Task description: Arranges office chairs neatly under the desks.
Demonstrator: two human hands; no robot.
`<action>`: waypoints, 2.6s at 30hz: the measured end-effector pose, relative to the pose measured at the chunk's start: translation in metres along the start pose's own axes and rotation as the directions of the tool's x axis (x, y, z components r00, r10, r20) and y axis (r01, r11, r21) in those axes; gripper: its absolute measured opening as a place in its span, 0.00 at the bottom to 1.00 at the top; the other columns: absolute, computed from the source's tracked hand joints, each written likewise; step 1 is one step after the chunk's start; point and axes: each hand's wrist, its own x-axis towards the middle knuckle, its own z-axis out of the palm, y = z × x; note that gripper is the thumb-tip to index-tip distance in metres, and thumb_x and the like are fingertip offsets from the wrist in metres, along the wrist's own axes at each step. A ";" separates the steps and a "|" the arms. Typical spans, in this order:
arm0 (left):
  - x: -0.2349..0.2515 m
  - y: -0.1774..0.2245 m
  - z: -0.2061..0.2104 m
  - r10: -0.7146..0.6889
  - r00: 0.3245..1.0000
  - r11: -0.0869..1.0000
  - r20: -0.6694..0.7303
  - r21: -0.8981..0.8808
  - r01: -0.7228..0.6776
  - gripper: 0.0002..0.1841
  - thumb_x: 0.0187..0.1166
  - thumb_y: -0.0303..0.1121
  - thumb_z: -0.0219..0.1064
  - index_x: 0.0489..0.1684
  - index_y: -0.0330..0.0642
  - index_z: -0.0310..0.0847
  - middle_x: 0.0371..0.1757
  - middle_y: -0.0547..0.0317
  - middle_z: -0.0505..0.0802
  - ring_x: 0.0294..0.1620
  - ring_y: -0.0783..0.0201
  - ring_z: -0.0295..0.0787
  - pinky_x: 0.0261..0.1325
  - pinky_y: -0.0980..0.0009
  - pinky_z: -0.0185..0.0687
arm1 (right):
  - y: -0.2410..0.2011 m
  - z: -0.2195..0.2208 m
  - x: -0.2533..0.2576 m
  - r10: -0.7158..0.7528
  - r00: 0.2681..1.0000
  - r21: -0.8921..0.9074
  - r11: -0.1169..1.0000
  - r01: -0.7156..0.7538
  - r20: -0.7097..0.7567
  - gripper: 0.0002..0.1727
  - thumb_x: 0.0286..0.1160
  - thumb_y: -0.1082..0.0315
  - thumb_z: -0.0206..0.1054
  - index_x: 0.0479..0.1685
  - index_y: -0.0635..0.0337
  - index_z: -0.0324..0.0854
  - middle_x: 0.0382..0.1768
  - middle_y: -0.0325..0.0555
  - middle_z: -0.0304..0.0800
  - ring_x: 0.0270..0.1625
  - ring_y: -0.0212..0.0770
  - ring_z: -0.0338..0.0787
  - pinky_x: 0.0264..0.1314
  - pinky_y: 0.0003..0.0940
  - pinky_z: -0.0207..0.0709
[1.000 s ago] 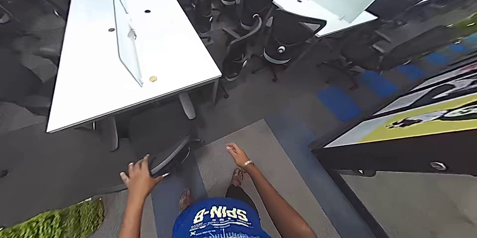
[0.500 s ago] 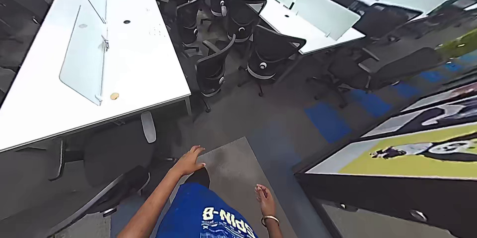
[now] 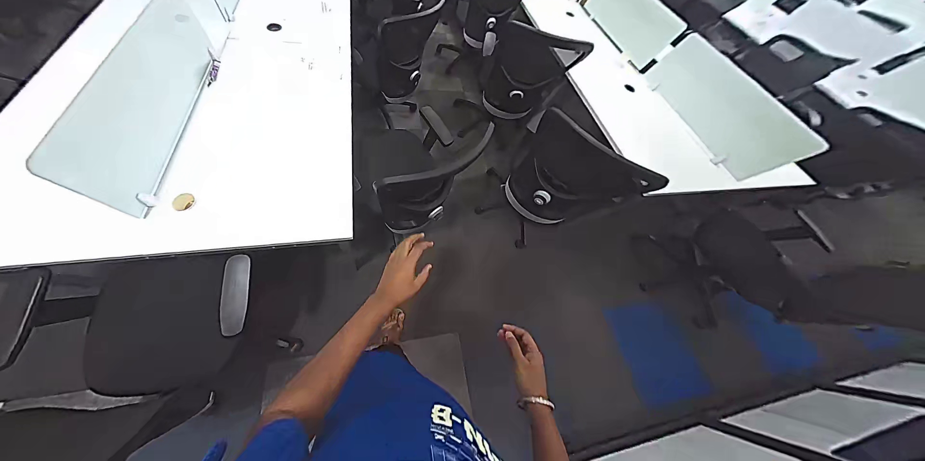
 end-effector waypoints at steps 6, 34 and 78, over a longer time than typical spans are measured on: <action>0.134 -0.003 -0.023 -0.098 0.991 0.922 -0.096 0.365 0.126 0.36 0.71 0.48 0.75 0.83 0.51 0.73 0.88 0.43 0.72 0.92 0.43 0.59 0.93 0.38 0.43 | -0.074 0.002 0.154 -0.301 0.944 -0.191 0.927 0.322 0.132 0.14 0.80 0.68 0.64 0.57 0.66 0.88 0.58 0.55 0.91 0.61 0.44 0.91 0.67 0.40 0.85; 0.364 0.019 0.121 -0.186 0.727 0.506 -0.661 0.570 0.647 0.25 0.51 0.59 0.82 0.23 0.46 0.85 0.25 0.57 0.92 0.27 0.57 0.93 0.31 0.59 0.86 | -0.280 0.152 0.656 -0.767 -0.002 0.065 0.051 0.997 0.641 0.27 0.80 0.50 0.47 0.30 0.48 0.93 0.41 0.41 0.96 0.66 0.50 0.89 0.91 0.71 0.40; 0.529 -0.123 -0.050 -0.377 0.277 0.203 -0.884 0.213 0.956 0.25 0.53 0.56 0.82 0.30 0.43 0.85 0.30 0.53 0.93 0.33 0.52 0.93 0.37 0.53 0.85 | -0.459 0.511 0.787 -0.640 -0.654 0.651 -0.302 0.697 0.403 0.30 0.79 0.47 0.43 0.21 0.50 0.87 0.25 0.42 0.90 0.37 0.46 0.90 0.63 0.50 0.73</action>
